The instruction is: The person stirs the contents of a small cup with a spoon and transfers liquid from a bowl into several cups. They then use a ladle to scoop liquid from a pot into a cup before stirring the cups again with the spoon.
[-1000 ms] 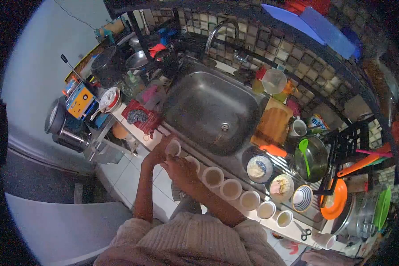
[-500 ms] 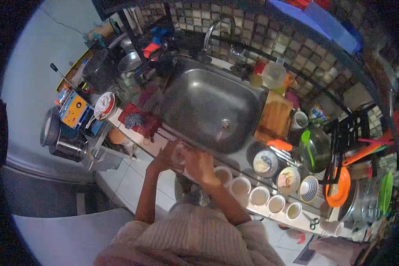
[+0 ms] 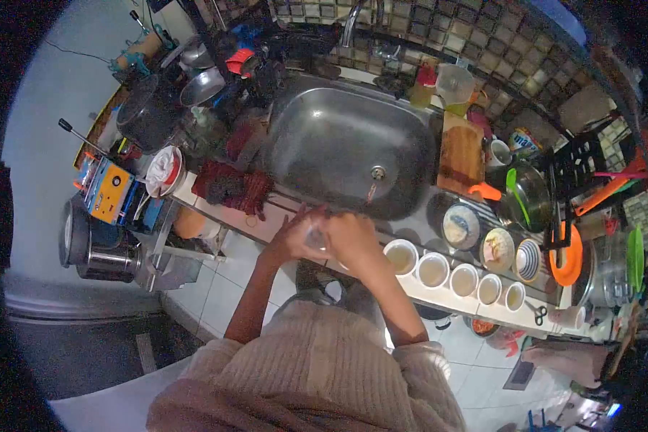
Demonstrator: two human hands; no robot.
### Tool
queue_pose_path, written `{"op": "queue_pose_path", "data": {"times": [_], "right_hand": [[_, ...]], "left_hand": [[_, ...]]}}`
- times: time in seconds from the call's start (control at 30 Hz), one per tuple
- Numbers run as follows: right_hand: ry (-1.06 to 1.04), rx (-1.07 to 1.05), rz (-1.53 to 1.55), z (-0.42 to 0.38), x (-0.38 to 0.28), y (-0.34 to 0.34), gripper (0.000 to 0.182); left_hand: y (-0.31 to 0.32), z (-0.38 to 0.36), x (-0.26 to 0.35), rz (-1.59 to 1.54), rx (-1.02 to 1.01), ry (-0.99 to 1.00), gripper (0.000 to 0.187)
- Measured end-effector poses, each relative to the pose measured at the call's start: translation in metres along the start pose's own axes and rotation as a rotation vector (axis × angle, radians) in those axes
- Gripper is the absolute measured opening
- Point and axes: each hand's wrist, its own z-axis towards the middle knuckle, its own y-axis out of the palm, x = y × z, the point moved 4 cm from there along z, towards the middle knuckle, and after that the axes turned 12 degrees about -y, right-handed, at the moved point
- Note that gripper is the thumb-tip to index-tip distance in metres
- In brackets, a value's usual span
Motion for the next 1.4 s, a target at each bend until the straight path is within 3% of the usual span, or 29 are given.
{"op": "queue_pose_path", "data": {"times": [0.03, 0.17, 0.27, 0.43, 0.53, 0.67, 0.77, 0.87, 0.93, 1.4], "right_hand": [[0.015, 0.094, -0.041, -0.001, 0.002, 0.002, 0.018], [0.130, 0.119, -0.029, -0.001, -0.008, -0.008, 0.017], [-0.002, 0.073, -0.014, 0.003, -0.011, 0.003, 0.017], [0.190, 0.063, -0.144, 0.000, -0.017, -0.009, 0.017], [0.043, 0.089, -0.117, 0.004, -0.018, 0.007, 0.016], [0.112, 0.119, -0.131, 0.007, -0.020, 0.000, 0.017], [0.208, 0.108, -0.197, -0.001, -0.017, 0.003, 0.017], [0.121, 0.106, -0.176, -0.003, -0.022, 0.008, 0.015], [0.123, 0.213, -0.108, 0.003, -0.026, -0.001, 0.013], [0.078, 0.166, -0.153, -0.004, -0.018, 0.014, 0.014]], "left_hand": [[0.000, 0.000, 0.000, 0.011, -0.022, -0.004, 0.110], [0.002, 0.002, -0.004, 0.035, 0.020, 0.005, 0.111], [0.005, 0.003, -0.004, 0.110, -0.004, 0.040, 0.113], [0.006, 0.004, -0.006, 0.039, 0.092, 0.050, 0.111], [0.000, -0.002, 0.000, 0.033, 0.071, 0.072, 0.109], [0.004, 0.000, -0.003, 0.048, 0.042, 0.055, 0.108], [0.006, 0.001, -0.005, 0.044, 0.136, 0.106, 0.108], [0.004, -0.001, -0.003, 0.015, 0.160, 0.104, 0.108], [0.001, -0.002, 0.000, 0.054, 0.122, 0.087, 0.109], [0.001, -0.001, -0.001, 0.046, 0.102, 0.081, 0.109]]}}
